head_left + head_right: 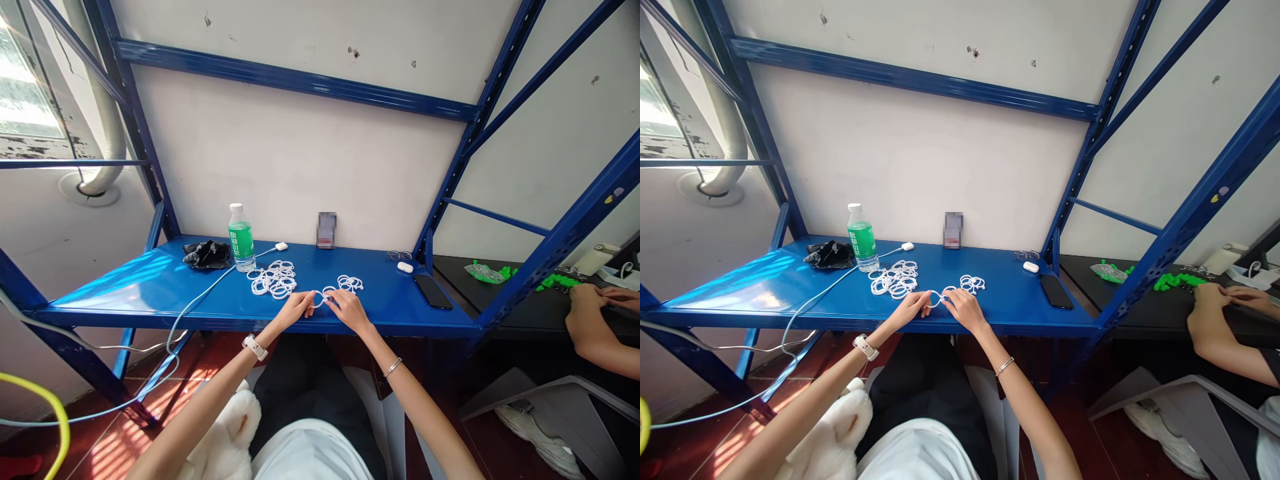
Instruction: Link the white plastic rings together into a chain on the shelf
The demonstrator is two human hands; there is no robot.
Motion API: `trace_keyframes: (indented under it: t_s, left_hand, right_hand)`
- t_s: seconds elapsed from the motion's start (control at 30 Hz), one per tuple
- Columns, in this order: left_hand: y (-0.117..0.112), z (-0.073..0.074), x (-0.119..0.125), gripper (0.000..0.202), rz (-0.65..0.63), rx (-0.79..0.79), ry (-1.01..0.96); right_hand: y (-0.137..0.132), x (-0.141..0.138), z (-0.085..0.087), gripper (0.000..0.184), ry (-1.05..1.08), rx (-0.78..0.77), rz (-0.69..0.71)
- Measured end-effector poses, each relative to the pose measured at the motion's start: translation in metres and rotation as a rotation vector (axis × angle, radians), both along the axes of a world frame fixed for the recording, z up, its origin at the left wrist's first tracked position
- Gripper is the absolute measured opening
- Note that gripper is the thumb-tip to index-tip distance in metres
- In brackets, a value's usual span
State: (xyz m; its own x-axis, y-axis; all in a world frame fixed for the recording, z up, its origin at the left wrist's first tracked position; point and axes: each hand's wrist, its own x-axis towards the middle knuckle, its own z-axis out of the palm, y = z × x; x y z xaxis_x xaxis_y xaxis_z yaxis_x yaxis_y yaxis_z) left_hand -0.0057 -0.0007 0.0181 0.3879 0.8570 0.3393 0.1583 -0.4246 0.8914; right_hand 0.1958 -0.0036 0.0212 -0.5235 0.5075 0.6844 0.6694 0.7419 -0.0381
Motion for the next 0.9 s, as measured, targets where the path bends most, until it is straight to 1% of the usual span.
trace_keyframes:
  t_s: [0.17, 0.33, 0.4, 0.53, 0.7, 0.9]
  left_hand:
    - [0.0006, 0.0002, 0.0007, 0.054, -0.009, -0.009, 0.004]
    - [-0.0008, 0.002, 0.0007, 0.051, -0.022, -0.001, 0.021]
    - [-0.0024, 0.0031, 0.0006, 0.047, -0.03, 0.016, 0.028]
    - [-0.0056, 0.005, 0.0007, 0.035, -0.041, 0.058, 0.051]
    - [-0.0081, 0.0071, 0.001, 0.051, -0.041, 0.108, 0.095]
    - [-0.0058, 0.0042, 0.001, 0.053, -0.023, 0.117, 0.133]
  right_hand:
    - [-0.0003, -0.0002, -0.0004, 0.028, -0.012, -0.003, 0.004]
    - [0.0005, 0.0, -0.0026, 0.033, -0.029, -0.062, -0.021]
    - [0.0005, 0.0, -0.003, 0.034, -0.031, -0.07, -0.034]
    - [-0.0005, -0.0002, -0.0024, 0.033, -0.013, -0.041, -0.045]
    - [-0.0011, -0.0006, -0.0017, 0.033, -0.013, -0.029, -0.051]
    - [0.0014, 0.0, -0.0046, 0.029, -0.013, -0.001, -0.051]
